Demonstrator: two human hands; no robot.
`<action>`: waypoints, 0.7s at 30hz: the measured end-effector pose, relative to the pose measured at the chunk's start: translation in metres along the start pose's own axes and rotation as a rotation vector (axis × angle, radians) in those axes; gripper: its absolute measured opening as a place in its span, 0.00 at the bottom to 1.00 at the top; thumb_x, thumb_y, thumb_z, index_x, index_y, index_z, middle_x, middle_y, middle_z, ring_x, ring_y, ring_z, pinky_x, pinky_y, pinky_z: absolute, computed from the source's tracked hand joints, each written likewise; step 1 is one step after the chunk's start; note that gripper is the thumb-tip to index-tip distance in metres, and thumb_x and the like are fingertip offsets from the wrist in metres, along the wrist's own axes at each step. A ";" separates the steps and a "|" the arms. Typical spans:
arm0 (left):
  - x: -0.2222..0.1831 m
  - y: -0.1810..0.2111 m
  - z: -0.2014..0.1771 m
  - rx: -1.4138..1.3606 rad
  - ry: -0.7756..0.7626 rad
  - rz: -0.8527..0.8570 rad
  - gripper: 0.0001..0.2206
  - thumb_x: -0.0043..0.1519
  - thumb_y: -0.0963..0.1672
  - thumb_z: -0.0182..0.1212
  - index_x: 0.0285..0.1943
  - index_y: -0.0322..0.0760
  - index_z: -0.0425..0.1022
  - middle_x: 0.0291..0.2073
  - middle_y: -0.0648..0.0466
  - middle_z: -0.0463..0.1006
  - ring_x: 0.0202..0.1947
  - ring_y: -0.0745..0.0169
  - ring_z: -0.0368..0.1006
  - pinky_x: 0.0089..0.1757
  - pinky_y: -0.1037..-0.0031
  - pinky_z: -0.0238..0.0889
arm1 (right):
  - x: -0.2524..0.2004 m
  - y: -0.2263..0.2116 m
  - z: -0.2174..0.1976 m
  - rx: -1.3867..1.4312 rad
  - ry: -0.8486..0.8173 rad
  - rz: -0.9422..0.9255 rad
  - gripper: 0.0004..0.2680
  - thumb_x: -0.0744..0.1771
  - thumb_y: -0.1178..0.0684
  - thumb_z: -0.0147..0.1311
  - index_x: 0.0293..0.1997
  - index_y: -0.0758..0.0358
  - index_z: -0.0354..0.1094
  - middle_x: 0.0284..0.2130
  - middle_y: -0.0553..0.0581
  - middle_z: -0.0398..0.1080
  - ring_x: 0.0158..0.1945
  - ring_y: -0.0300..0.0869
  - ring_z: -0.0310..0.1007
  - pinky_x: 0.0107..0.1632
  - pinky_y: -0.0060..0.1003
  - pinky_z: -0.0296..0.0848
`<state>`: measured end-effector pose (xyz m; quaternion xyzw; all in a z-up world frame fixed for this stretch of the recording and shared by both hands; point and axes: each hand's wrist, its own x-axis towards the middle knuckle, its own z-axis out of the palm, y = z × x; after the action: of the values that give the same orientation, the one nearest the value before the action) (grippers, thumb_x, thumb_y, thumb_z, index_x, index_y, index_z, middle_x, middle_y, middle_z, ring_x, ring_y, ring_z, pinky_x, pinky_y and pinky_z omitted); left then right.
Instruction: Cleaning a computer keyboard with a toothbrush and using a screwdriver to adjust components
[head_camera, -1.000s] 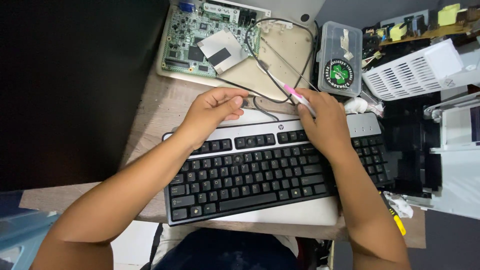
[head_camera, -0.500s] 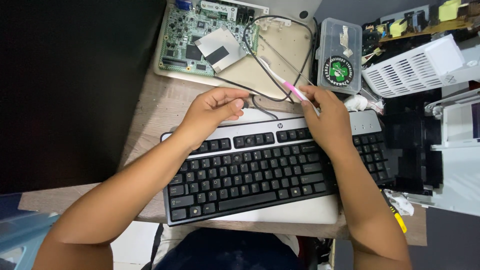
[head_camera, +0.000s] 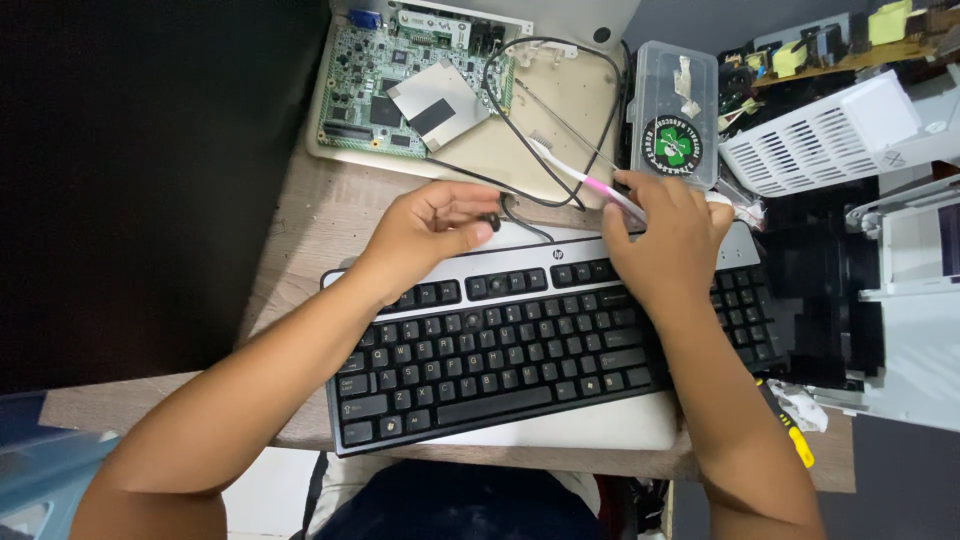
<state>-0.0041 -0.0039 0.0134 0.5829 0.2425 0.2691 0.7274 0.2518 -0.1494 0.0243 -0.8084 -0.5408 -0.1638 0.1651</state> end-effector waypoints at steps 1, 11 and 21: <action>0.001 -0.005 -0.001 0.000 0.001 0.001 0.21 0.58 0.39 0.70 0.62 0.32 0.76 0.51 0.46 0.82 0.47 0.66 0.77 0.50 0.71 0.75 | 0.001 -0.003 -0.004 0.000 0.001 -0.002 0.12 0.66 0.42 0.58 0.55 0.41 0.75 0.37 0.46 0.71 0.49 0.46 0.73 0.58 0.46 0.57; -0.007 -0.002 0.007 0.074 -0.201 0.040 0.27 0.51 0.37 0.77 0.62 0.33 0.77 0.42 0.45 0.81 0.42 0.63 0.79 0.50 0.71 0.75 | -0.013 -0.053 -0.047 0.543 -0.013 -0.351 0.07 0.67 0.54 0.61 0.49 0.49 0.78 0.37 0.47 0.77 0.43 0.45 0.76 0.54 0.40 0.64; -0.009 -0.001 0.007 0.106 -0.234 0.075 0.31 0.48 0.39 0.80 0.63 0.34 0.75 0.39 0.47 0.78 0.40 0.61 0.79 0.49 0.71 0.76 | -0.016 -0.083 -0.049 0.842 -0.375 -0.256 0.07 0.67 0.58 0.59 0.49 0.58 0.77 0.41 0.58 0.78 0.47 0.57 0.79 0.50 0.48 0.74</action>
<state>-0.0058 -0.0149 0.0137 0.6567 0.1478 0.2132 0.7081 0.1649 -0.1543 0.0688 -0.6138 -0.6757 0.1991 0.3565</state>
